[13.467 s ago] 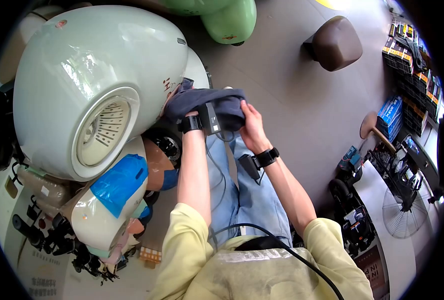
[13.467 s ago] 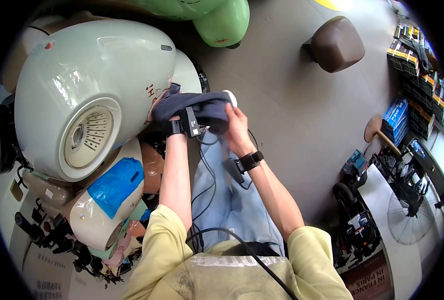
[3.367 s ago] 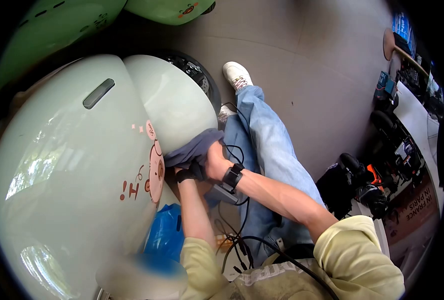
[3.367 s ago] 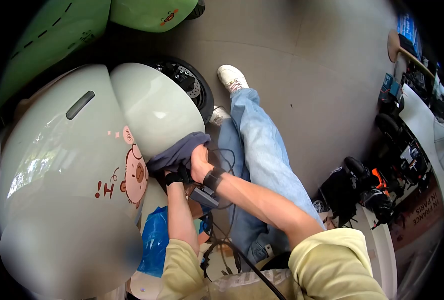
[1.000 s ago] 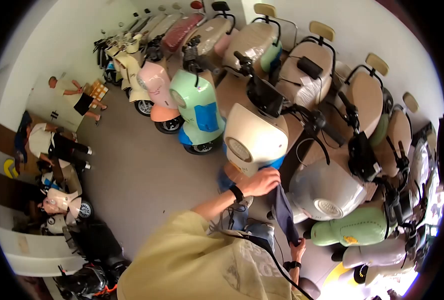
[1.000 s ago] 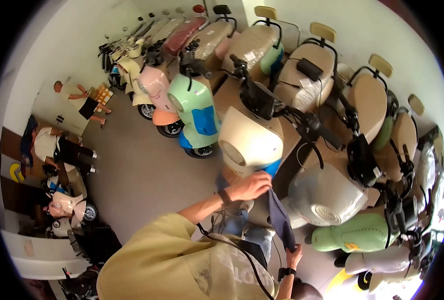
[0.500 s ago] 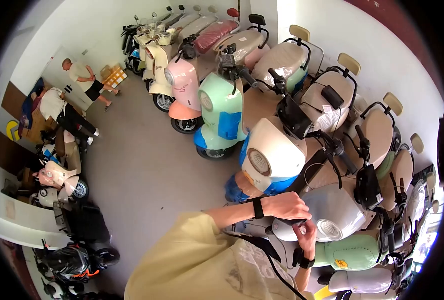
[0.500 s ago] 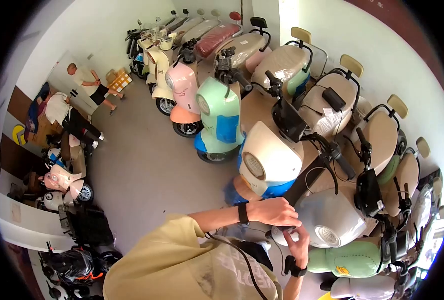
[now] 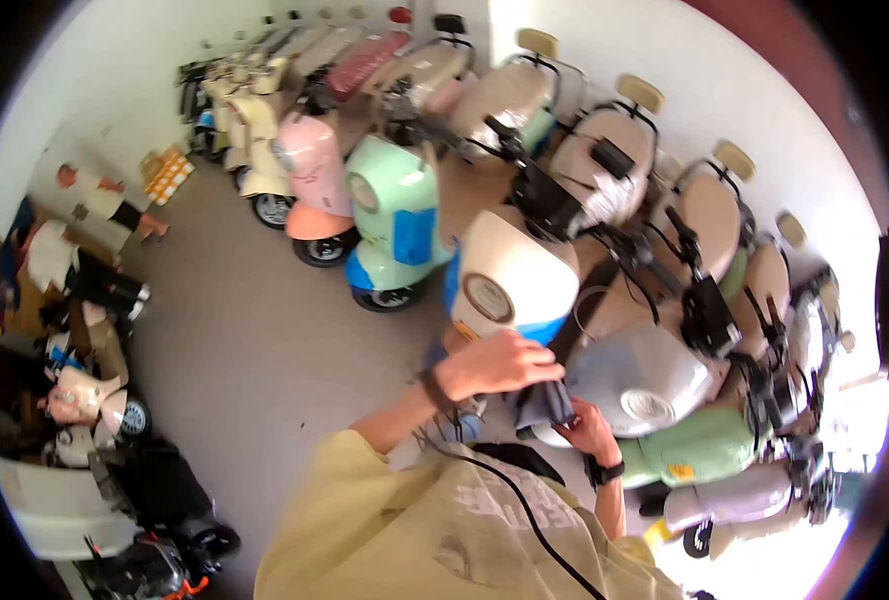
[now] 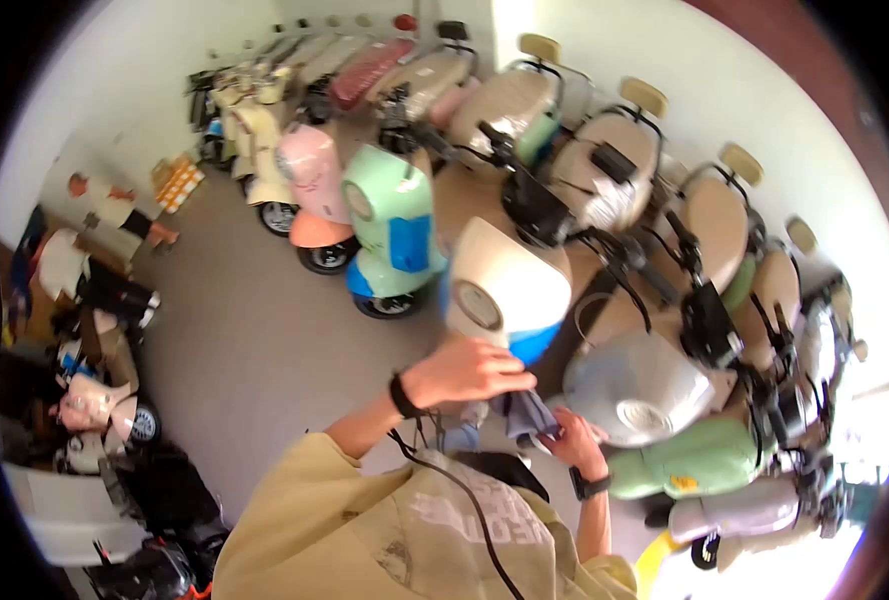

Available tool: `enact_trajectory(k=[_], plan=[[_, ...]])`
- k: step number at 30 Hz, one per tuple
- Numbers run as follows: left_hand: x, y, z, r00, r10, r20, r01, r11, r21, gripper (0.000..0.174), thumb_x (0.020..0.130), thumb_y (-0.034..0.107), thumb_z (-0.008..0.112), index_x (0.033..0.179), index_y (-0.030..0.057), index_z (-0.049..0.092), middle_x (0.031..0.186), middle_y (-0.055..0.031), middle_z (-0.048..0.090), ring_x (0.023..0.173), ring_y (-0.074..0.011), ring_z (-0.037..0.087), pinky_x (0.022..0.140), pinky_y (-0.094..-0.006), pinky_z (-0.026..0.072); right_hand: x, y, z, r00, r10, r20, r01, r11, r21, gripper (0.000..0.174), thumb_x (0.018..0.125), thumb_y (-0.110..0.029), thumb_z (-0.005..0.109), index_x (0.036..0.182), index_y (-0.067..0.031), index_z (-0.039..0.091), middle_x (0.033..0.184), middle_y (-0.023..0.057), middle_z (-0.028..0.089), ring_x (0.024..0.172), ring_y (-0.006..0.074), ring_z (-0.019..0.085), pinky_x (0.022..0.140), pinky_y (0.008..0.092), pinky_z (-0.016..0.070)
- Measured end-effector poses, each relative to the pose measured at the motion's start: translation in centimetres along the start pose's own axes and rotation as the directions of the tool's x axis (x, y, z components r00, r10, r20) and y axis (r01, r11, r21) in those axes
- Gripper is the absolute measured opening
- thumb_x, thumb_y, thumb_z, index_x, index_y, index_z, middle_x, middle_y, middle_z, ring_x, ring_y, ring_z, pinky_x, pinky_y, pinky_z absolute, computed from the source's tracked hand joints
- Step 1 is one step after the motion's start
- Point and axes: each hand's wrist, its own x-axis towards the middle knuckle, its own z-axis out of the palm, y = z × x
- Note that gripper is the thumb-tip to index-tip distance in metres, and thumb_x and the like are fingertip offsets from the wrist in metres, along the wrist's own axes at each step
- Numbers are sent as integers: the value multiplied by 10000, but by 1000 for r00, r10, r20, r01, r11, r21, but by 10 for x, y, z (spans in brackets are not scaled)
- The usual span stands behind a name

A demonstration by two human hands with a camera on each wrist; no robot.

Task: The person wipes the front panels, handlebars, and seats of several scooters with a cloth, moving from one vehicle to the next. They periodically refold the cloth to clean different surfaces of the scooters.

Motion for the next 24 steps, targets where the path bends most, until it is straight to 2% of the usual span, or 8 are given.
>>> enact_trajectory(k=[1,3,5,7,13,14,18,24], plan=[[-7,-1,-4,1000,-11,1,11,1000,2,246,812,142,626,1053,167,666,806,12,585,763,-162,657,606,-307,531,-6,-7,-2,998,60,20,-57,994,-95,240,705,-114,800,882,-19,670,794,138,636,661,319,626,613,407,492],[-19,-4,-10,999,-30,17,30,1000,3,265,806,136,650,1065,172,696,822,16,606,760,-153,655,611,-302,535,-16,-8,-3,993,42,112,-33,996,-82,233,698,-128,785,879,-26,681,813,150,657,734,356,645,664,433,507],[-31,-10,-9,999,-28,-27,29,1000,9,258,806,119,664,1057,164,702,813,21,598,738,-146,645,603,-297,534,-30,9,11,994,-22,111,43,979,-199,212,695,-131,760,872,-35,697,844,153,676,809,382,650,724,448,521],[-35,-15,-20,998,-54,-42,54,998,16,259,782,85,696,1032,152,712,735,15,546,701,-147,633,581,-301,527,-43,28,33,991,95,100,-58,946,-319,146,695,-112,722,823,-45,701,849,144,692,840,368,665,760,448,534],[-54,-36,-27,986,-159,-56,160,987,1,197,779,92,742,971,124,711,698,-27,500,614,-200,580,539,-331,481,-71,33,62,963,270,18,-250,913,-321,170,690,-88,701,843,-14,697,833,189,684,828,396,655,751,457,532],[-57,-37,-31,982,-188,15,187,981,51,167,800,96,727,962,118,694,757,-11,587,682,-192,639,592,-314,521,-77,42,70,960,279,16,-263,921,-286,178,705,-115,714,846,-7,700,831,202,679,821,410,651,746,465,532],[-69,-48,-23,969,-241,-50,243,969,50,171,804,84,746,958,107,677,747,-18,575,655,-193,622,561,-325,491,-92,55,90,949,314,-26,-308,905,-292,245,738,-217,752,871,-16,704,820,213,680,803,417,654,738,478,535],[-87,-70,-28,933,-339,-118,353,928,121,164,794,99,760,919,97,655,749,-43,558,705,-229,618,580,-361,484,-87,48,103,901,410,-142,-434,850,-298,215,750,-208,736,896,-51,711,839,196,697,811,398,668,727,488,538]])
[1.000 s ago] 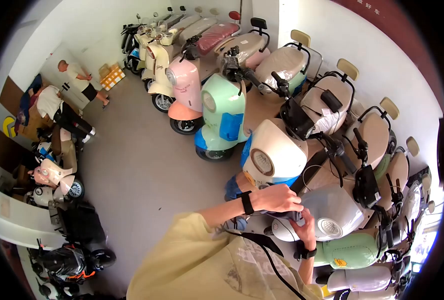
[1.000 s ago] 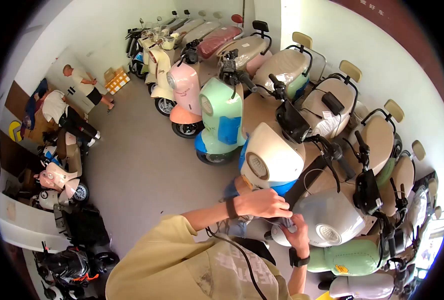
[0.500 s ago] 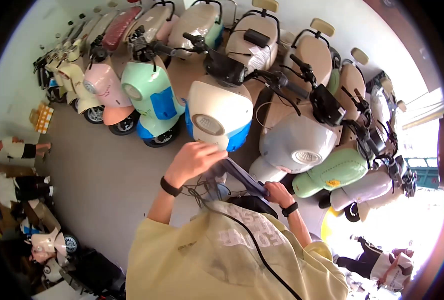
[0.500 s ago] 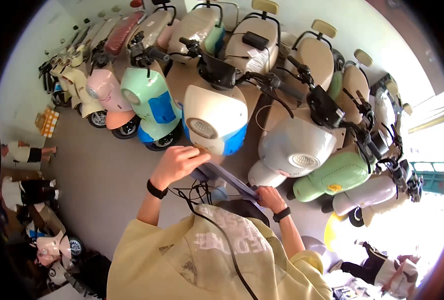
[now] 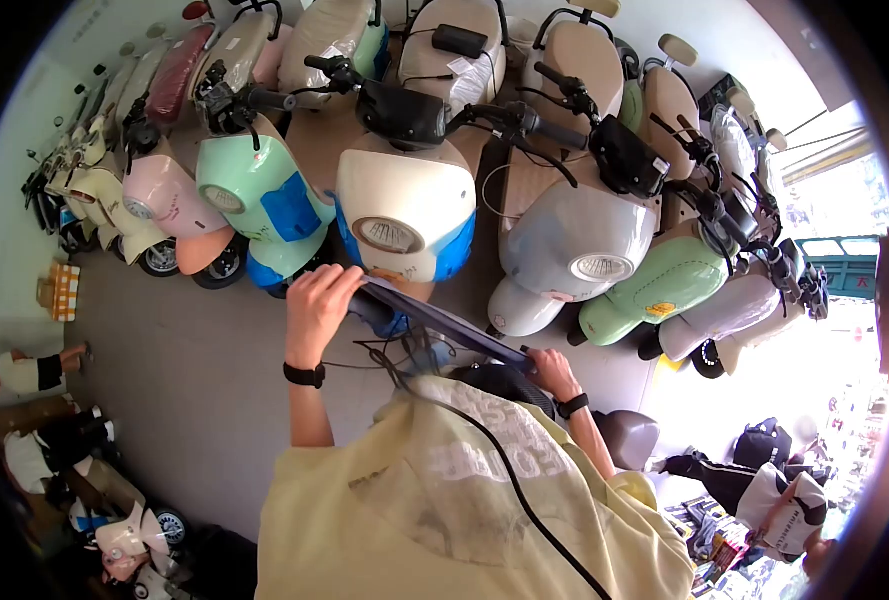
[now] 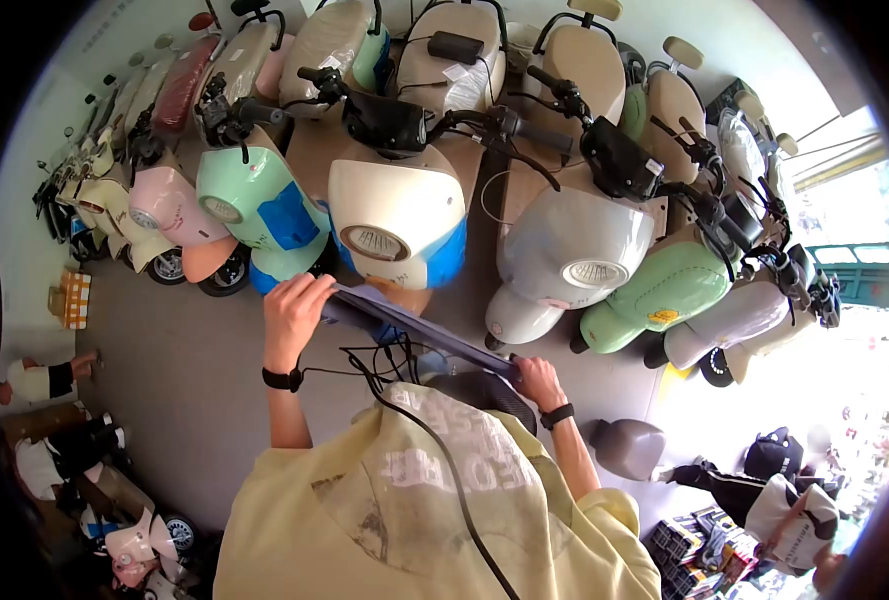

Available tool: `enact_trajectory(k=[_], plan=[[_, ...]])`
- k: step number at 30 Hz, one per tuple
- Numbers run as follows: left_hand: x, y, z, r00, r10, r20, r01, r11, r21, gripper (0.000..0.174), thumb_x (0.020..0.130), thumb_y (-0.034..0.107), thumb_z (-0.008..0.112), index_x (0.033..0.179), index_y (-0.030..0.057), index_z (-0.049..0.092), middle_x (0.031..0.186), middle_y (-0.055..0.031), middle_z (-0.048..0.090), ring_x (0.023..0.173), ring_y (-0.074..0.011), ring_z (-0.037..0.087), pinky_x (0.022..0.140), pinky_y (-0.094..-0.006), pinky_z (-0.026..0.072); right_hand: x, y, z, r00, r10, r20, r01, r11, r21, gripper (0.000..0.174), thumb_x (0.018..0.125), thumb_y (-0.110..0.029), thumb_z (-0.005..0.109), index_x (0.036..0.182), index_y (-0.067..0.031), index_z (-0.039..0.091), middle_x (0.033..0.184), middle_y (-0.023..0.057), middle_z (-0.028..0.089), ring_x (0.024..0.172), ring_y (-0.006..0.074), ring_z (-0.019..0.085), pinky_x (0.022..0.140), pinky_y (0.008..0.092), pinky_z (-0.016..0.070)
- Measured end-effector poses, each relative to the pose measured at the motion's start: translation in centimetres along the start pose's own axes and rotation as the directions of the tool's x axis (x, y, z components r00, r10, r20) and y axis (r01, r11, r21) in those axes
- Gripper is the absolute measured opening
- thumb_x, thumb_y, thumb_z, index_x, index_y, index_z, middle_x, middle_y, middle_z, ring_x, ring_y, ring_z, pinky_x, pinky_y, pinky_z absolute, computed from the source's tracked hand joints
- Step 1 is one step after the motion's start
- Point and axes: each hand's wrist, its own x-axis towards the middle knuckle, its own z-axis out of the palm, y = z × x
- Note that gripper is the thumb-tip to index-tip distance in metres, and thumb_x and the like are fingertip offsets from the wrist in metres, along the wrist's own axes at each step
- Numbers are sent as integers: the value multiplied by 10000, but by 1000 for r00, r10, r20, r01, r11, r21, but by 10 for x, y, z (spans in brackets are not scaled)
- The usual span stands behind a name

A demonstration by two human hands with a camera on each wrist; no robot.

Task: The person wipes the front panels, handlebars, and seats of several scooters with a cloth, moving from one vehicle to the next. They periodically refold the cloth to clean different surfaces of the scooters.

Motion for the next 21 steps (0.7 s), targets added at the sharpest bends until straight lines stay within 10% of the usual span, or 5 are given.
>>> enact_trajectory(k=[10,21], plan=[[-34,-63,3,954,-160,253,170,985,-14,101,821,81,722,891,50,657,847,-78,631,784,-291,632,658,-396,511,1,1,17,999,-21,28,20,999,39,215,729,-126,711,920,-32,736,901,175,667,859,389,651,778,463,530],[-21,-83,27,946,-324,-20,322,928,188,100,893,109,665,945,27,689,906,-84,668,839,-321,628,730,-410,519,0,-32,15,965,199,-173,-181,977,114,182,735,-150,720,878,-46,675,795,165,683,769,404,664,693,484,540]])
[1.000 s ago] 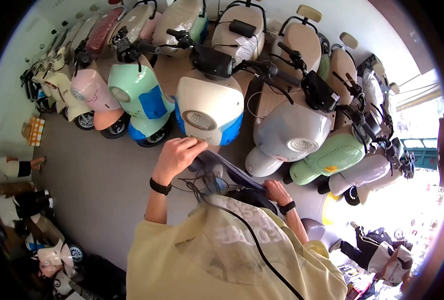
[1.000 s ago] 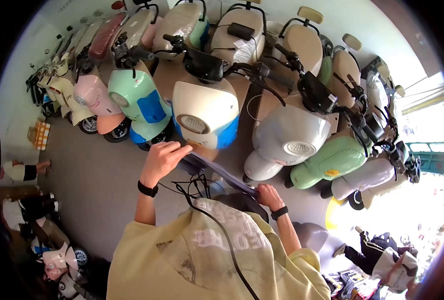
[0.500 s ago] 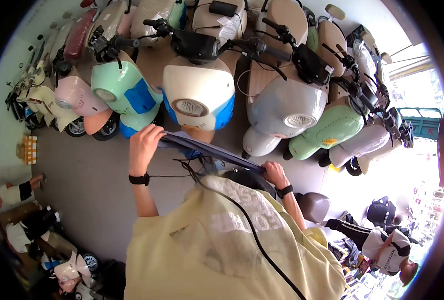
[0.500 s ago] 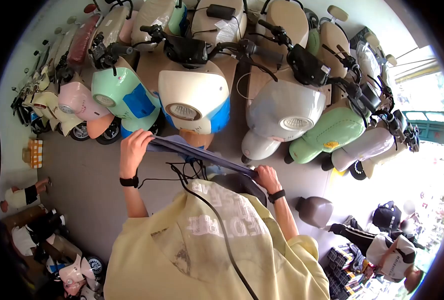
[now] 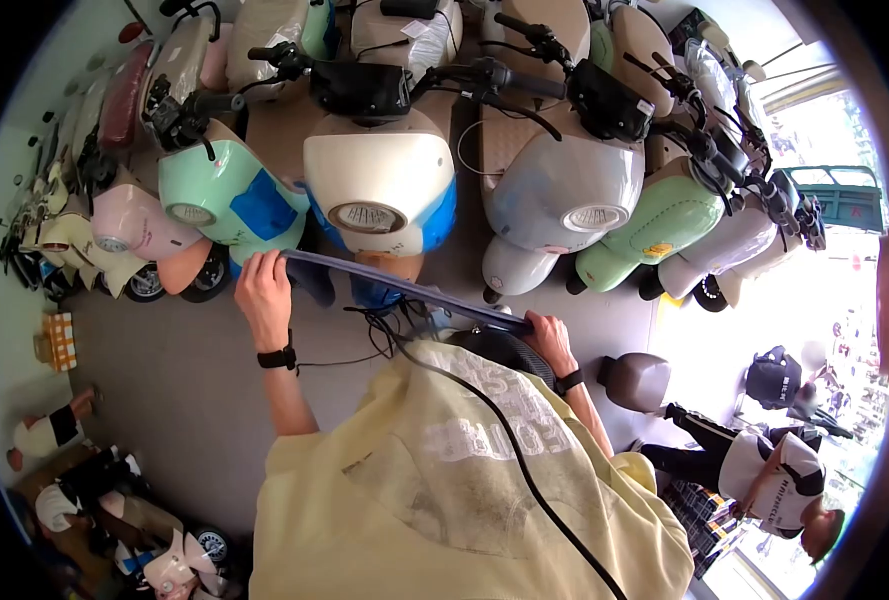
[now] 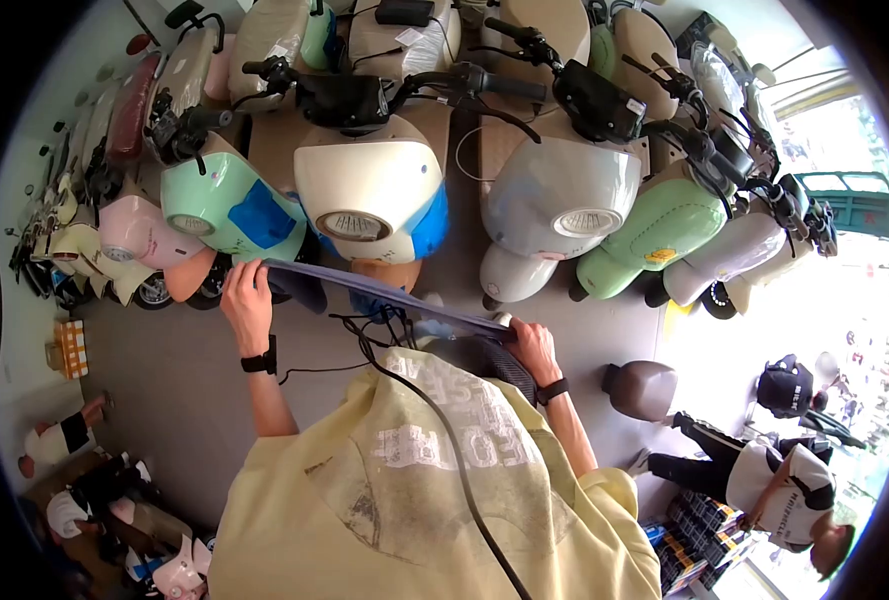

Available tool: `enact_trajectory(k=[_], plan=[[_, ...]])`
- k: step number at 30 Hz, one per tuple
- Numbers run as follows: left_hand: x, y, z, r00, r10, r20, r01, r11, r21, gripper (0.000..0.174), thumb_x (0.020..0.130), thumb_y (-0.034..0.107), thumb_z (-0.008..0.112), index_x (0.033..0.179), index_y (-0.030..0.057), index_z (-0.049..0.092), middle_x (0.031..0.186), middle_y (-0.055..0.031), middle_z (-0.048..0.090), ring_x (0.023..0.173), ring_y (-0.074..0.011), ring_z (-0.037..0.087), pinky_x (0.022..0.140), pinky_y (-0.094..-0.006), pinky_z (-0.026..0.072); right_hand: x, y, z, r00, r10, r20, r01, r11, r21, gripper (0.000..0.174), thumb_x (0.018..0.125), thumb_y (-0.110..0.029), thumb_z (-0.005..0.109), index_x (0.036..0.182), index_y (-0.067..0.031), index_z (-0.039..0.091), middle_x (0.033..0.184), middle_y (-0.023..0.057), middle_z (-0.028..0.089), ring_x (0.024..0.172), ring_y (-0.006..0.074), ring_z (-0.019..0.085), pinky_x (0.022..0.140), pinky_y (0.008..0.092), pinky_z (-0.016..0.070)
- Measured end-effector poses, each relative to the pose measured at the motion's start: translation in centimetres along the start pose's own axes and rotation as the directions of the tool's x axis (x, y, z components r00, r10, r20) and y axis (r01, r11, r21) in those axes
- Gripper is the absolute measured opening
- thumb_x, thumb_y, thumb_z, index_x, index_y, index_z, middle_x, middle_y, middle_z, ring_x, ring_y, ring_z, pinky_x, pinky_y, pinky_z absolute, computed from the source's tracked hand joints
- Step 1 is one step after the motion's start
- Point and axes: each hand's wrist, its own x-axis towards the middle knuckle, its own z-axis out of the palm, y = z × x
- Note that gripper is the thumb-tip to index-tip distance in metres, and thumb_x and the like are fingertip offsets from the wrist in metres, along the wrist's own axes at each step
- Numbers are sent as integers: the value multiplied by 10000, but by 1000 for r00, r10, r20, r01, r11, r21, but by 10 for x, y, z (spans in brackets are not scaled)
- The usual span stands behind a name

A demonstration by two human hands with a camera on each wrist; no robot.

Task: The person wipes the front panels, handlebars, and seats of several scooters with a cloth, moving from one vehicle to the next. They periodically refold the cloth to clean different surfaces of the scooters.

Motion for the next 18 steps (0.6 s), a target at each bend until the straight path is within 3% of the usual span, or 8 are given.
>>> enact_trajectory(k=[3,6,7,10,11,16,17,18], plan=[[8,0,9,988,-157,-16,156,986,-52,161,937,119,639,1010,-15,692,978,-139,691,821,-366,674,699,-410,544,0,7,6,999,-33,0,33,999,6,191,739,-163,729,890,-50,698,803,171,690,778,396,671,705,477,548],[25,-5,23,982,-125,-143,94,974,-206,147,941,103,620,1010,-1,697,917,-154,656,703,-332,650,613,-396,523,-1,8,5,1000,-30,11,30,1000,-5,194,749,-168,732,902,-50,720,831,173,687,787,391,671,716,475,551],[28,-2,27,947,-321,16,302,873,-382,150,940,73,616,1019,-25,699,933,-154,664,723,-297,671,629,-359,535,-1,6,4,1000,-20,22,20,1000,-13,194,754,-169,732,906,-49,728,841,173,684,789,391,670,720,476,551],[47,-1,51,948,-316,-38,233,771,-592,143,948,56,612,1008,-41,698,914,-117,663,752,-241,685,645,-311,544,-3,4,7,999,-18,-45,19,1000,25,173,766,-138,730,885,-21,681,841,170,649,795,401,647,709,483,533],[56,-1,58,960,-258,-114,162,835,-525,129,941,35,628,1005,-54,696,954,-89,650,799,-200,686,670,-285,549,-3,-2,4,996,5,-88,1,998,61,168,767,-122,726,877,-16,658,831,166,631,788,399,637,696,478,523],[100,7,98,904,-337,-262,97,759,-644,142,924,31,668,1013,-73,702,1127,-90,564,810,-172,660,692,-296,539,-9,-21,-7,950,113,-291,-50,975,217,143,789,-41,676,861,-18,555,834,160,592,739,381,616,630,476,487],[111,8,107,889,-350,-295,74,745,-663,148,924,35,669,1017,-75,703,1125,-91,556,799,-172,655,695,-293,536,-11,-8,1,942,75,-328,23,958,286,108,800,-23,658,838,-9,557,793,161,596,693,379,600,606,437,482],[121,9,115,872,-364,-326,51,731,-681,154,925,39,670,1020,-77,704,1123,-92,548,787,-172,650,697,-290,532,-13,-11,-4,942,185,-281,-65,920,386,110,819,-25,659,813,0,552,710,147,581,619,339,581,584,405,474]])
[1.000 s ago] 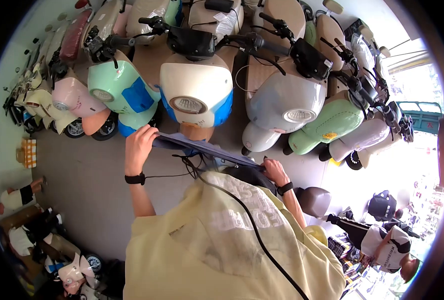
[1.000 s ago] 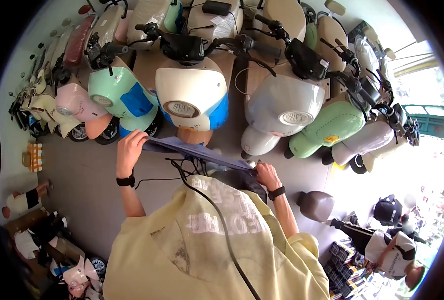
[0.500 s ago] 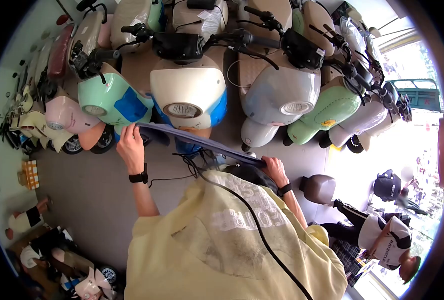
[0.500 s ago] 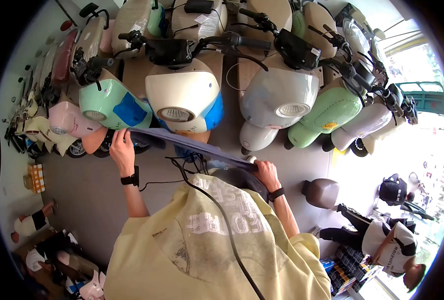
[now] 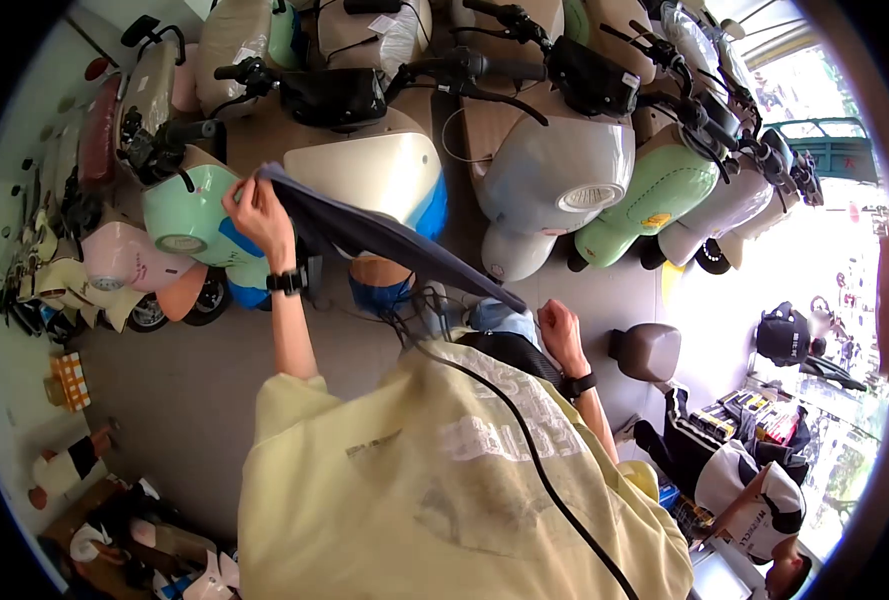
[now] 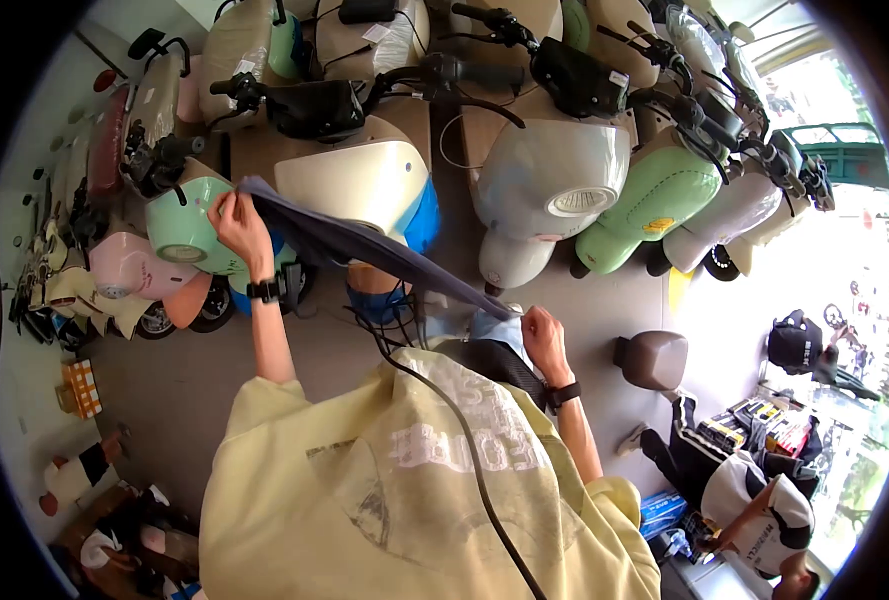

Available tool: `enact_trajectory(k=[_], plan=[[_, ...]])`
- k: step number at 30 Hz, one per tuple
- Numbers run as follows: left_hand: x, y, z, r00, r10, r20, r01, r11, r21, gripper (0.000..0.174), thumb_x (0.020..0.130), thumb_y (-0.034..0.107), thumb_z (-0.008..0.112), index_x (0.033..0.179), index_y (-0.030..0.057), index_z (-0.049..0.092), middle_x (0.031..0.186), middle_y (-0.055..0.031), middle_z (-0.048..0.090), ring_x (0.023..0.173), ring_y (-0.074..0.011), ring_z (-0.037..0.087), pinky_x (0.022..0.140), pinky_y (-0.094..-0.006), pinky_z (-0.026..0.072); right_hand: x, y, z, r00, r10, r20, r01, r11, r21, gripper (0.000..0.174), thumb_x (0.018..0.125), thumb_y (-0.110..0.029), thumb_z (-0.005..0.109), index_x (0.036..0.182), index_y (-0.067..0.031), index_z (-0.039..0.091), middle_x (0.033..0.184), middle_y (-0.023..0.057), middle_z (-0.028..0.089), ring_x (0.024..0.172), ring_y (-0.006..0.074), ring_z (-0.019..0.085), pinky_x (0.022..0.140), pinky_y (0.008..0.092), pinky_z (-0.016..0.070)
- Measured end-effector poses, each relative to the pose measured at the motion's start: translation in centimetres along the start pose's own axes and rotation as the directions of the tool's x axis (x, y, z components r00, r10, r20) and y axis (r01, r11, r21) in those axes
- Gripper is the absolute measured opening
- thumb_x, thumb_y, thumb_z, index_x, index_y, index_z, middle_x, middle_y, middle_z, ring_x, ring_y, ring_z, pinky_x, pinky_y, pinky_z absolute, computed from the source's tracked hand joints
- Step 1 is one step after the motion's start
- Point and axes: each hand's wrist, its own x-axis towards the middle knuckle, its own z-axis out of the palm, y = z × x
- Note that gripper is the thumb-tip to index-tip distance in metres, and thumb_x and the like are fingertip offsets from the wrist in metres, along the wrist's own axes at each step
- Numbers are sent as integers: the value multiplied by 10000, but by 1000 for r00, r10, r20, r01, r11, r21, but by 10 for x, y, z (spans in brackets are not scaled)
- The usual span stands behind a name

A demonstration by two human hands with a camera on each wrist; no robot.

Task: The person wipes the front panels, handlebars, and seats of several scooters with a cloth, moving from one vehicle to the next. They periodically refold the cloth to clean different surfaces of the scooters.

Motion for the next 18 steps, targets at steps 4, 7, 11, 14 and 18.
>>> enact_trajectory(k=[4,7,11,14,18], plan=[[12,-1,36,996,41,84,-39,999,-33,146,923,50,678,986,-78,707,1103,-97,535,720,-167,612,684,-284,515,1,-11,-13,990,105,97,-114,989,90,154,852,-84,684,818,1,561,670,124,584,596,244,591,586,362,481],[5,-10,66,997,-19,70,23,998,-62,145,917,69,690,972,-63,717,1090,-107,529,783,-179,618,683,-294,516,12,-29,-17,988,87,125,-100,990,103,177,852,-91,707,841,1,556,684,111,598,606,207,601,590,330,488],[-18,-55,93,992,-3,127,-15,990,138,171,887,132,734,985,-7,747,1093,-132,554,926,-265,606,801,-373,522,12,-42,-10,982,28,188,-47,995,93,153,853,-124,688,894,-12,591,774,115,659,686,262,649,655,367,523],[-39,-91,109,977,120,174,-156,964,213,171,820,147,778,973,70,772,1118,-152,563,1021,-320,567,917,-422,480,16,-44,-7,971,-19,239,8,999,48,142,876,-161,643,925,-31,614,825,120,682,784,330,668,726,414,533],[-42,-61,107,979,151,135,-183,946,268,398,762,139,836,1019,-26,580,1064,-194,514,1004,-349,539,907,-451,511,16,-29,0,966,-53,254,49,999,23,131,889,-167,606,947,-51,623,831,136,683,804,363,663,732,456,528]])
